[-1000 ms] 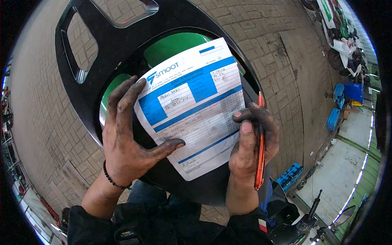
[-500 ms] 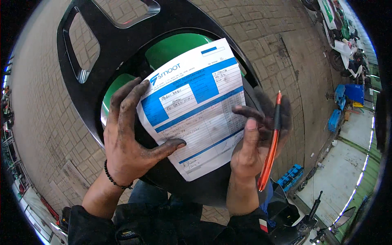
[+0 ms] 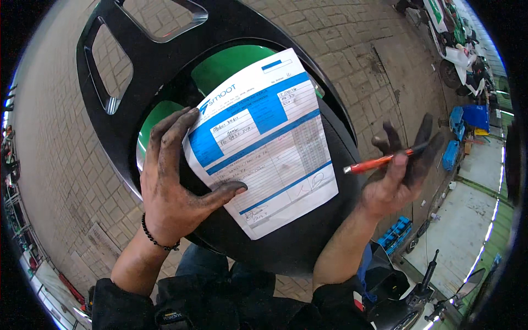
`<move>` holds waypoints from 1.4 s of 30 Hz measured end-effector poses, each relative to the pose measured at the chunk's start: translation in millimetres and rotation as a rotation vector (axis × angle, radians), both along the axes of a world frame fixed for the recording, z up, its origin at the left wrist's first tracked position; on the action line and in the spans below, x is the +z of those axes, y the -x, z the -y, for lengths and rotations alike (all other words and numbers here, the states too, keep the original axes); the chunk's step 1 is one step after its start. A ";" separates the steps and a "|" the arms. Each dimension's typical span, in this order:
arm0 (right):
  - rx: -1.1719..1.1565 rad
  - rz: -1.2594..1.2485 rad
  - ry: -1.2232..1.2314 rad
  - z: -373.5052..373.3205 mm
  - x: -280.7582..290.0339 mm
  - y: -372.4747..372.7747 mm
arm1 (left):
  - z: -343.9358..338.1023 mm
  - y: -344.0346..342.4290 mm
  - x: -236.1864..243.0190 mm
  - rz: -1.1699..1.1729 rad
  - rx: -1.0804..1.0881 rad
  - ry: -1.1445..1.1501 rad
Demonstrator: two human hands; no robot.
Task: The person fills out a form on the seat of a scooter using a pen, then picks up a plastic panel and aligns it to the front of a scooter, and finally secures a license plate holder to the front of the scooter using a T-handle socket wrench.
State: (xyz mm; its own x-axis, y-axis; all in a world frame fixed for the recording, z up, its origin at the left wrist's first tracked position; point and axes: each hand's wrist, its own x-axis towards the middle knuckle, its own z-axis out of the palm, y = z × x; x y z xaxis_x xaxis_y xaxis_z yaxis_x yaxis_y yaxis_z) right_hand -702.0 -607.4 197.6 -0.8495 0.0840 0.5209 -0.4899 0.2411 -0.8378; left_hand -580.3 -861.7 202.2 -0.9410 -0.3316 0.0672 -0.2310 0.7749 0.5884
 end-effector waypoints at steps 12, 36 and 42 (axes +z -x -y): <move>0.756 0.149 0.557 42.7 -2.2 -42.0 | -0.9 -2.5 1.2 -0.051 -0.051 -0.037; 0.338 0.063 -0.183 65.9 -6.9 -31.0 | -1.3 -0.5 10.0 -0.030 0.018 -0.204; 0.355 0.013 -0.256 66.4 -7.1 -29.3 | -2.0 -0.9 11.3 -0.032 0.026 -0.216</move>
State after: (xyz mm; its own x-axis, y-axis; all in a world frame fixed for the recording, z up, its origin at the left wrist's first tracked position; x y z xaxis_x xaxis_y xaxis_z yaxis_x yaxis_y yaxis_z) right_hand -672.7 -673.8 190.5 -0.8091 -0.3447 0.4760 -0.5695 0.2604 -0.7796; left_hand -579.4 -859.7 213.6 -0.9307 -0.3653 0.0211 -0.2279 0.6239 0.7476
